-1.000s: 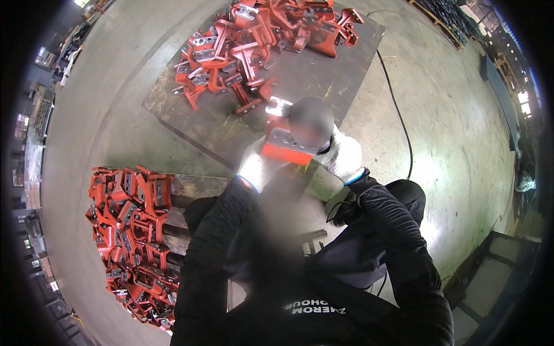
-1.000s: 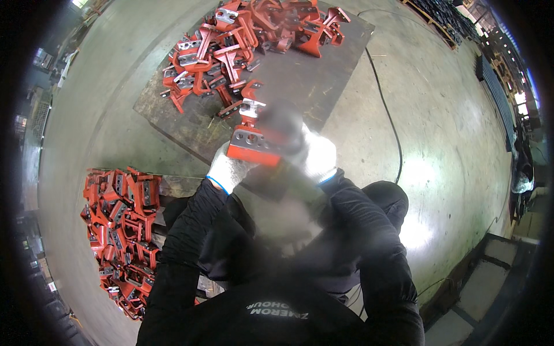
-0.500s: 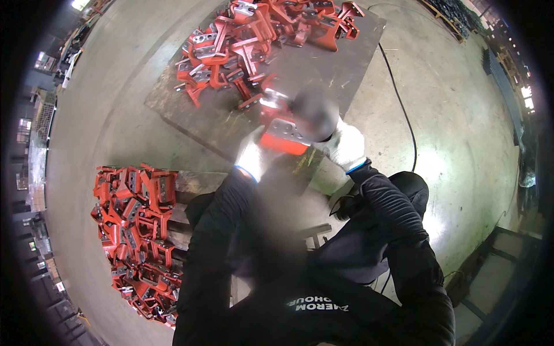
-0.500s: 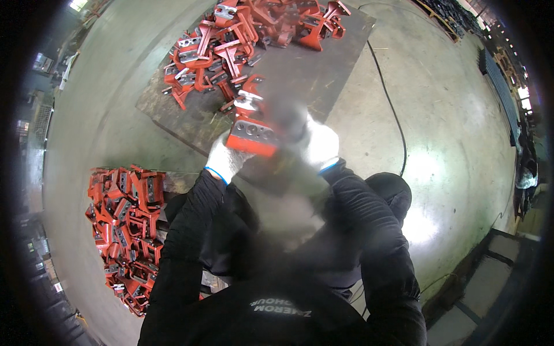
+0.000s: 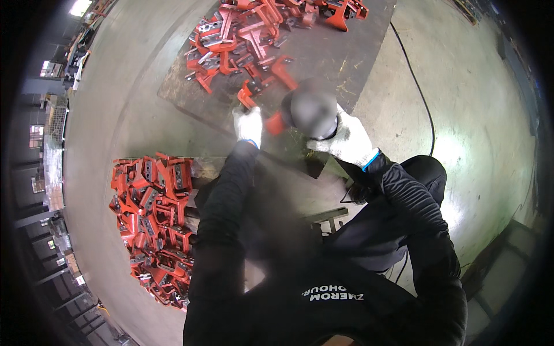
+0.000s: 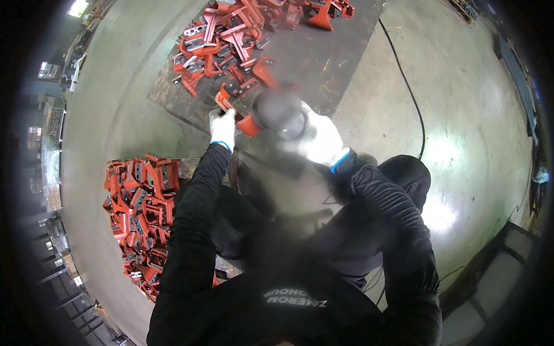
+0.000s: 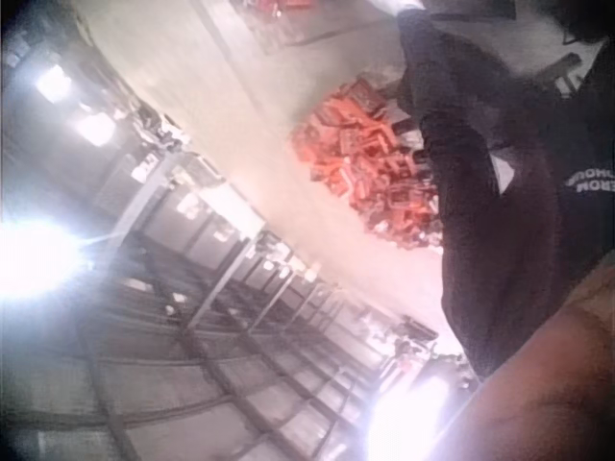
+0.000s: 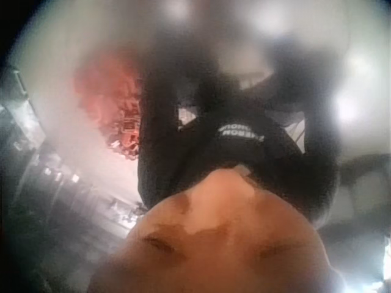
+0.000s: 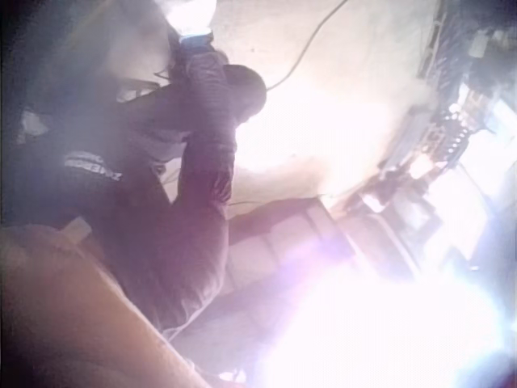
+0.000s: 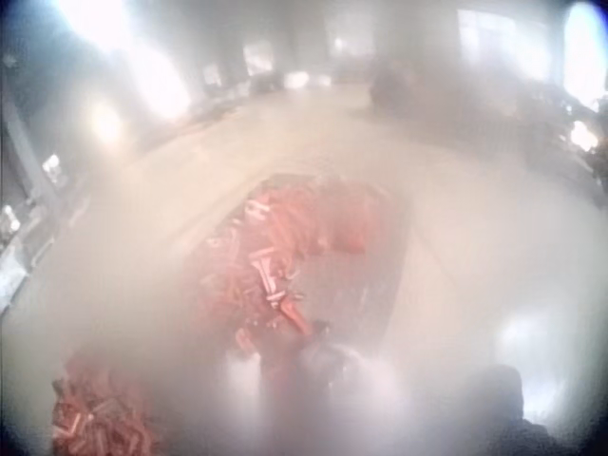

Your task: The person uses an angle grinder to smooth the edges of red metal parts. They pick up each part from a pile, grind it, and place it on a work surface, repeating this process throughout the clip.

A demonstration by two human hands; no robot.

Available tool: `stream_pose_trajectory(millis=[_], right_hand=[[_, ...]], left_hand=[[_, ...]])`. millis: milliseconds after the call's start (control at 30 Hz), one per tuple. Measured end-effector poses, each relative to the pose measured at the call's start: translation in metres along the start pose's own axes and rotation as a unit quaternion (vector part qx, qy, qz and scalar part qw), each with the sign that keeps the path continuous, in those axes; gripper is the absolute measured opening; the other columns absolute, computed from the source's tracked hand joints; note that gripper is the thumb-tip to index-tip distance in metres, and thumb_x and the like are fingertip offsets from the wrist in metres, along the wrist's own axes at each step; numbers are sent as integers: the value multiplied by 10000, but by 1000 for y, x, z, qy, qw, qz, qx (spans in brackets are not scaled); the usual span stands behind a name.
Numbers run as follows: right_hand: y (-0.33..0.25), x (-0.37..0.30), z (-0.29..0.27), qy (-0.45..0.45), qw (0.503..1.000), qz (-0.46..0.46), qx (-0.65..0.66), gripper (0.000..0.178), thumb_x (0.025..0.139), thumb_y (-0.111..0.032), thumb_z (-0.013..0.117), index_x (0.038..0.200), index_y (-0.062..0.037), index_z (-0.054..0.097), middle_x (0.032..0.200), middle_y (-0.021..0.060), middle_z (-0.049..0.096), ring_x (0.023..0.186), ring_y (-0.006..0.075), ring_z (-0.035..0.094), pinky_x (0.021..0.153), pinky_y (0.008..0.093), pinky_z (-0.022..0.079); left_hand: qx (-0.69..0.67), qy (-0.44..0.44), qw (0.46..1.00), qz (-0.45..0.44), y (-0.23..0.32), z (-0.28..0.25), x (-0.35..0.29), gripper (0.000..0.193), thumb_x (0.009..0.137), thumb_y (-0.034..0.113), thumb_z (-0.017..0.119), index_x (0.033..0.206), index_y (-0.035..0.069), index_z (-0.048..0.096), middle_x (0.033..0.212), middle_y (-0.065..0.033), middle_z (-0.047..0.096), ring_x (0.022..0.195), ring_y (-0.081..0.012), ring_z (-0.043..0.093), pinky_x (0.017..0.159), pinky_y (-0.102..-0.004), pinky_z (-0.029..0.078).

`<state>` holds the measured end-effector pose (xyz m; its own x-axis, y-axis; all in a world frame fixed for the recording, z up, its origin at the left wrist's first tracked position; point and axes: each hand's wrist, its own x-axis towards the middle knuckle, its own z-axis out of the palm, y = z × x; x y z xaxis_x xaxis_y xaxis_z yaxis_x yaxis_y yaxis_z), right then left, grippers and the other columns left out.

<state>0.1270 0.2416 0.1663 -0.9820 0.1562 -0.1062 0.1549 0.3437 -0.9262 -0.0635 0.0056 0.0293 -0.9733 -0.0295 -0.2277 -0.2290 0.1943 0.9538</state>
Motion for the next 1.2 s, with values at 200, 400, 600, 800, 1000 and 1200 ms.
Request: stream_pose_trajectory(millis=[200, 400, 600, 800, 1000, 1200], right_hand=[[7, 4, -4, 28, 998, -18, 48, 1023, 710, -168, 963, 1548, -17, 397, 1428, 110, 600, 1289, 161, 557, 1094, 348, 458], [6, 7, -14, 93, 985, 18, 143, 991, 683, -303, 941, 1505, -45, 451, 1351, 155, 643, 1237, 232, 626, 1042, 367, 505], [4, 10, -15, 31, 964, 61, 256, 1040, 689, -188, 957, 1535, -5, 380, 1340, 129, 607, 1220, 208, 593, 1036, 350, 503], [10, 10, -16, 21, 950, 88, 298, 1040, 715, -119, 929, 1560, -13, 334, 1299, 130, 629, 1123, 200, 636, 950, 347, 551], [19, 6, -24, 23, 948, 156, 276, 1016, 701, -164, 949, 1537, -29, 387, 1296, 119, 624, 1142, 192, 620, 964, 342, 541], [21, 7, -16, 80, 964, 97, 236, 1030, 710, -169, 938, 1550, -19, 362, 1363, 140, 597, 1217, 211, 602, 1032, 359, 508]], left_hand=[[33, -9, 999, 16, 13, 7, -6, 432, 899, 117, 680, 1255, -61, 512, 1148, -153, 651, 1027, -240, 622, 947, -375, 484], [-79, -49, 994, -64, 35, 6, -17, 309, 945, 146, 653, 1198, -13, 574, 1056, -125, 672, 935, -229, 671, 808, -412, 574], [-160, -124, 958, -203, 36, 6, -20, 304, 1022, 250, 568, 1237, 46, 634, 1165, -142, 694, 1007, -292, 716, 829, -499, 612], [-264, -162, 921, -235, 53, 6, -34, 337, 1020, 267, 561, 1242, 21, 627, 1173, -138, 681, 1075, -317, 674, 929, -491, 556], [-283, -171, 918, -219, 46, -5, -15, 402, 1053, 339, 446, 1312, 81, 613, 1274, -146, 674, 1174, -328, 651, 1008, -555, 530], [-285, -127, 927, -207, 58, 17, -28, 353, 1055, 298, 433, 1250, 59, 606, 1241, -151, 653, 1135, -353, 647, 1005, -553, 545]])
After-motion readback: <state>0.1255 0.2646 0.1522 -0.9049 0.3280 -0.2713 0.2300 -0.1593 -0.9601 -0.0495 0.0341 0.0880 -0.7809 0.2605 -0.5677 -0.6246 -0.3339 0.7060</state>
